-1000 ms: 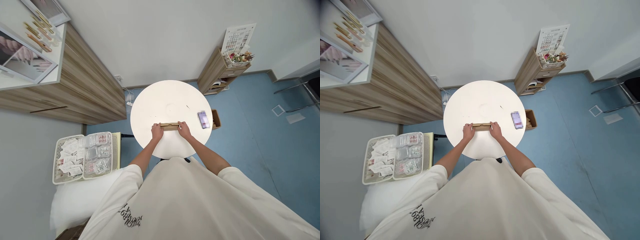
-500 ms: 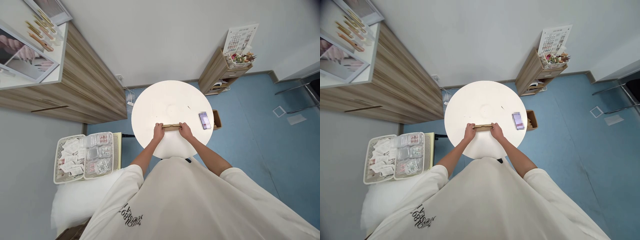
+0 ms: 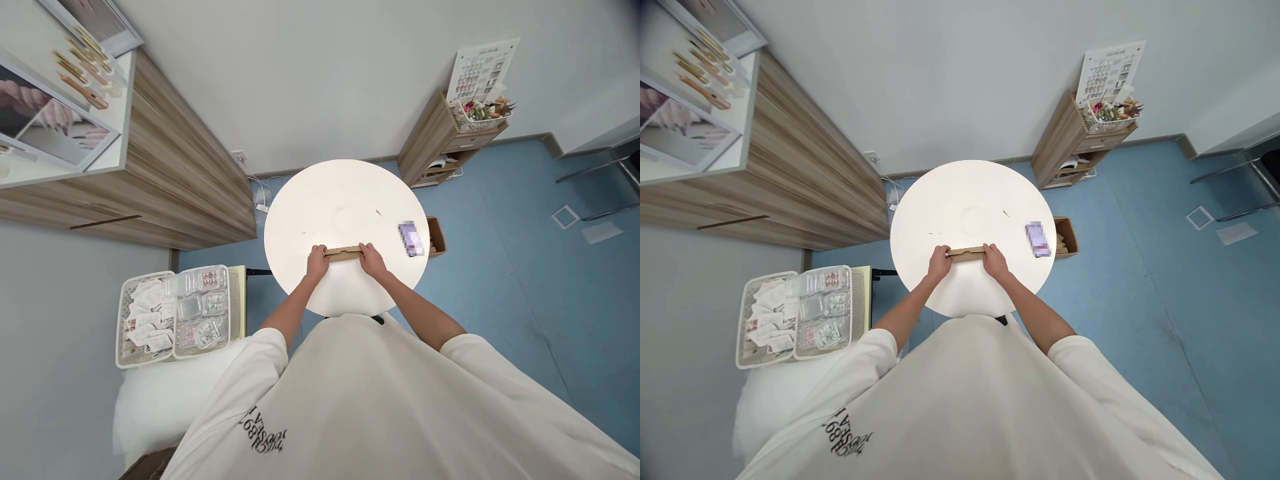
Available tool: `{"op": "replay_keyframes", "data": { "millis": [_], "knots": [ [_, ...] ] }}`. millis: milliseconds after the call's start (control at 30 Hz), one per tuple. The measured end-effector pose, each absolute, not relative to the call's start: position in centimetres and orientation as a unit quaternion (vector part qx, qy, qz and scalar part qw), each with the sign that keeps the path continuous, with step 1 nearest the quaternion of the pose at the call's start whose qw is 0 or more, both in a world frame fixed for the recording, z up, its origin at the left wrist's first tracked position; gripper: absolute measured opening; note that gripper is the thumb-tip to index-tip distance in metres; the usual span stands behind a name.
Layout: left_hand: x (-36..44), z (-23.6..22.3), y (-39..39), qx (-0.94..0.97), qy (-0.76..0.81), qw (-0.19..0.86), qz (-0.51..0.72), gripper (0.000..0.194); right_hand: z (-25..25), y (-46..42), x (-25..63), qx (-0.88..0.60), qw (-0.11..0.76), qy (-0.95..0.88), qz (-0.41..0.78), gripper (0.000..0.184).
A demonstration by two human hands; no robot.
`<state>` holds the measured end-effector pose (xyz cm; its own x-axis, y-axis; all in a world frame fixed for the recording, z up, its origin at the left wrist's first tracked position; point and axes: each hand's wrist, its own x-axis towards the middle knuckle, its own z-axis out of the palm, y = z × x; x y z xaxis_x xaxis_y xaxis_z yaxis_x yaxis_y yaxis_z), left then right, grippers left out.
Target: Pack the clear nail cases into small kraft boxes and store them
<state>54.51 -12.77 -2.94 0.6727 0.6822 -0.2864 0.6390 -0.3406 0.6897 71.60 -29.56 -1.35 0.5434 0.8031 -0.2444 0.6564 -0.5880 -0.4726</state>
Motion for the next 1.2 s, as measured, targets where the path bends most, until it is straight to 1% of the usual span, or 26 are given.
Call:
{"op": "replay_keyframes", "data": {
  "millis": [167, 467, 667, 767, 833, 933, 1033, 1100, 1200],
  "knots": [
    [54.7, -2.1, -12.3, 0.814, 0.408, 0.413, 0.008, 0.027, -1.1, -29.4, 71.6, -0.864, 0.161, -0.422, 0.225, 0.037],
    [55.1, -1.4, -11.6, 0.833, 0.396, 0.385, -0.033, 0.039, -0.9, -29.3, 72.0, -0.862, 0.151, -0.420, 0.240, 0.036],
    [55.4, -1.4, -11.4, 0.841, 0.380, 0.384, -0.035, 0.032, -0.4, -29.0, 71.9, -0.863, 0.140, -0.418, 0.246, 0.034],
    [55.0, -1.8, -11.3, 0.844, 0.364, 0.393, -0.026, 0.027, -0.4, -29.0, 72.0, -0.863, 0.130, -0.420, 0.248, 0.037],
    [54.4, -2.1, -11.3, 0.852, 0.346, 0.393, -0.017, 0.028, -0.4, -29.1, 71.9, -0.862, 0.119, -0.426, 0.249, 0.039],
    [53.5, -2.4, -11.9, 0.890, 0.300, 0.343, -0.001, 0.036, -0.5, -29.4, 71.7, -0.859, 0.091, -0.448, 0.231, 0.043],
    [52.7, -2.6, -13.2, 0.920, 0.267, 0.287, 0.001, 0.050, -0.9, -29.9, 71.2, -0.856, 0.057, -0.472, 0.203, 0.052],
    [52.3, -2.7, -14.2, 0.926, 0.259, 0.276, 0.000, 0.064, -1.3, -30.4, 70.7, -0.853, 0.046, -0.479, 0.202, 0.059],
    [51.9, -2.9, -15.4, 0.921, 0.258, 0.292, 0.001, 0.081, -1.9, -30.9, 70.3, -0.848, 0.049, -0.481, 0.215, 0.072]
  ]
}}
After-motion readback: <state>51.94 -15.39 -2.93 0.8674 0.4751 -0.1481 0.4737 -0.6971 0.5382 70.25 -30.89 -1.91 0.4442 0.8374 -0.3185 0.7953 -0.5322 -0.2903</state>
